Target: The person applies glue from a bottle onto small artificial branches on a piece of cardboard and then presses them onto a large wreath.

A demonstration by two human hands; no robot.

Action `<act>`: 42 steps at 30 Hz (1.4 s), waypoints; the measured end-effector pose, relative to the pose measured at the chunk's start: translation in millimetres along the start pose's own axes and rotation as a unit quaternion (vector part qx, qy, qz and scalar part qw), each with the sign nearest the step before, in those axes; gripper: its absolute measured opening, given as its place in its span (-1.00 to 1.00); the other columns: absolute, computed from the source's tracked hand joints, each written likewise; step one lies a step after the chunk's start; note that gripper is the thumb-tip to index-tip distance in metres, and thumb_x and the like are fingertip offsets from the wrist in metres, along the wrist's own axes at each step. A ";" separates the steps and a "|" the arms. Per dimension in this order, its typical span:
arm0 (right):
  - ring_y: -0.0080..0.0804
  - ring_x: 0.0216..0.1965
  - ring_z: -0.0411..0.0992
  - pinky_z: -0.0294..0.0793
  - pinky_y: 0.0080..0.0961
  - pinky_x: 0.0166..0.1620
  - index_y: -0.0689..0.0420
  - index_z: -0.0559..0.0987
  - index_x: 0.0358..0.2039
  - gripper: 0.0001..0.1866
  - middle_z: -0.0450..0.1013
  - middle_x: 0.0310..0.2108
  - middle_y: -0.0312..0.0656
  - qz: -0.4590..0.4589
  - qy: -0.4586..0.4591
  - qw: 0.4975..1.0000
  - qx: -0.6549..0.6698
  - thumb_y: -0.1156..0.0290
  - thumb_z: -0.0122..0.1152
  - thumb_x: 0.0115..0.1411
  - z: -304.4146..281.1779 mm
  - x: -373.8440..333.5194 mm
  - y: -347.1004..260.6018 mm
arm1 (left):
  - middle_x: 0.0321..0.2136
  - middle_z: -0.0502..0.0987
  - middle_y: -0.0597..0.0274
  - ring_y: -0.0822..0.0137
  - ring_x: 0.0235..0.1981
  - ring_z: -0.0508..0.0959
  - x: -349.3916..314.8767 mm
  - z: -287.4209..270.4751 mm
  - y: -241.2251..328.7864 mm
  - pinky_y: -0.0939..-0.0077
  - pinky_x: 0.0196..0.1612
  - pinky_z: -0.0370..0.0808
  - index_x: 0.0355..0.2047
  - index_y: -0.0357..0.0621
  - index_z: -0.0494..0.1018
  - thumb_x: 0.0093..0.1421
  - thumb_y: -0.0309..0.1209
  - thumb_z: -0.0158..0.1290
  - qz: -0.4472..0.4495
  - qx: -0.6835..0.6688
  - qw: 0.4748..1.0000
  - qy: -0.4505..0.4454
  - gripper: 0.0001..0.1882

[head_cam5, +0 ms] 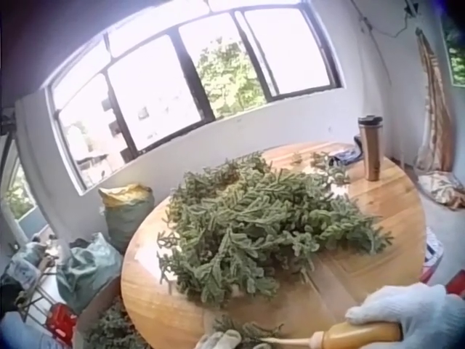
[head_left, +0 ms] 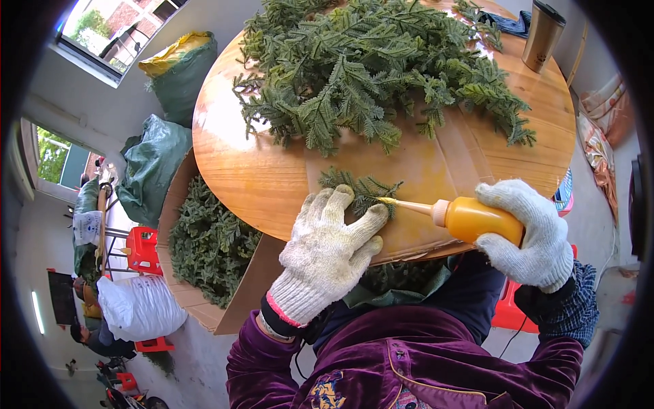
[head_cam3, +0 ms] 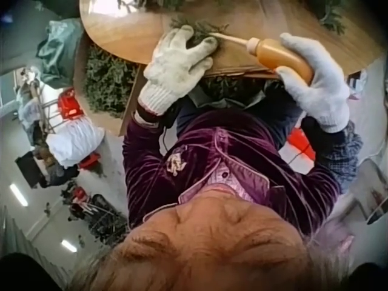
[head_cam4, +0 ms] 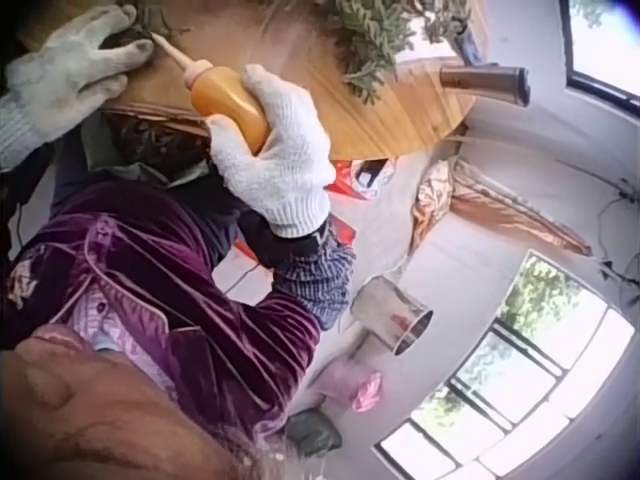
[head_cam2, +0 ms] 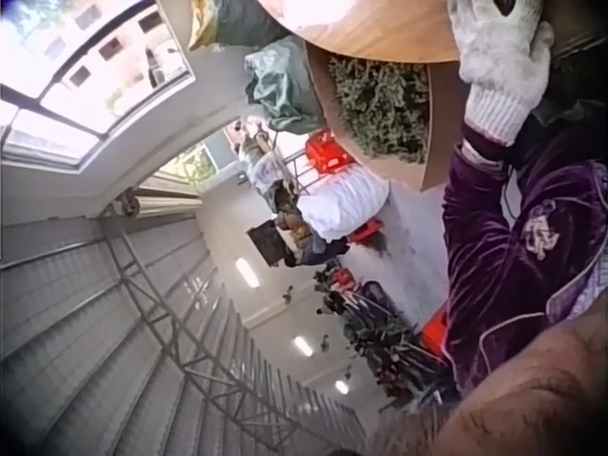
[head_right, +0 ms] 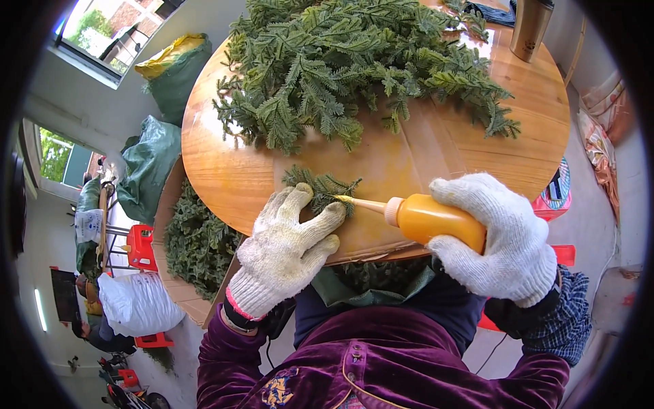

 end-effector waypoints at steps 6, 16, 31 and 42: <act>-0.12 -0.18 0.57 0.53 -0.35 -0.04 0.35 0.58 -0.01 -0.45 0.54 -0.21 0.04 0.022 -0.004 1.000 0.000 0.47 0.44 -0.07 -1.9 -1.1 7.3 | 0.03 0.43 -0.15 -0.20 0.10 0.43 1.7 0.4 -0.9 -0.09 0.22 0.37 0.07 0.09 0.54 0.14 -0.24 0.25 -0.003 0.003 1.000 0.001 -0.55; -0.22 -0.12 0.55 0.51 -0.37 0.02 0.37 0.55 0.02 -0.40 0.53 -0.14 -0.01 0.048 -0.007 0.998 0.043 0.38 0.45 -0.05 -13.7 -9.3 18.8 | 0.06 0.43 -0.21 -0.27 0.12 0.44 -0.7 -2.2 2.5 -0.07 0.24 0.40 0.11 0.13 0.54 0.14 -0.23 0.27 -0.005 0.026 1.000 0.001 -0.51; -0.28 0.08 0.46 0.38 -0.38 0.21 0.34 0.48 0.14 -0.26 0.46 0.04 -0.05 0.230 0.018 0.953 0.196 0.17 0.47 0.02 28.5 -21.9 50.4 | 0.04 0.44 -0.17 -0.24 0.07 0.45 -5.4 -5.9 3.8 -0.09 0.17 0.41 0.05 -0.01 0.53 0.08 -0.24 0.31 -0.006 -0.038 0.997 0.060 -0.50; -0.08 -0.07 0.55 0.52 -0.31 0.06 0.33 0.55 0.05 -0.42 0.52 -0.09 0.09 0.010 0.063 0.997 0.050 0.42 0.51 0.01 33.9 -18.2 19.2 | 0.04 0.45 -0.16 -0.21 0.11 0.44 -1.2 -0.6 9.1 -0.09 0.20 0.39 0.06 -0.08 0.52 0.07 -0.25 0.31 -0.030 -0.014 0.999 0.034 -0.47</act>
Point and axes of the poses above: each hand's wrist, its own x-axis towards the middle knuckle, its own z-axis out of the palm, y = z × x, the point moved 9 cm from there along x, towards the middle knuckle
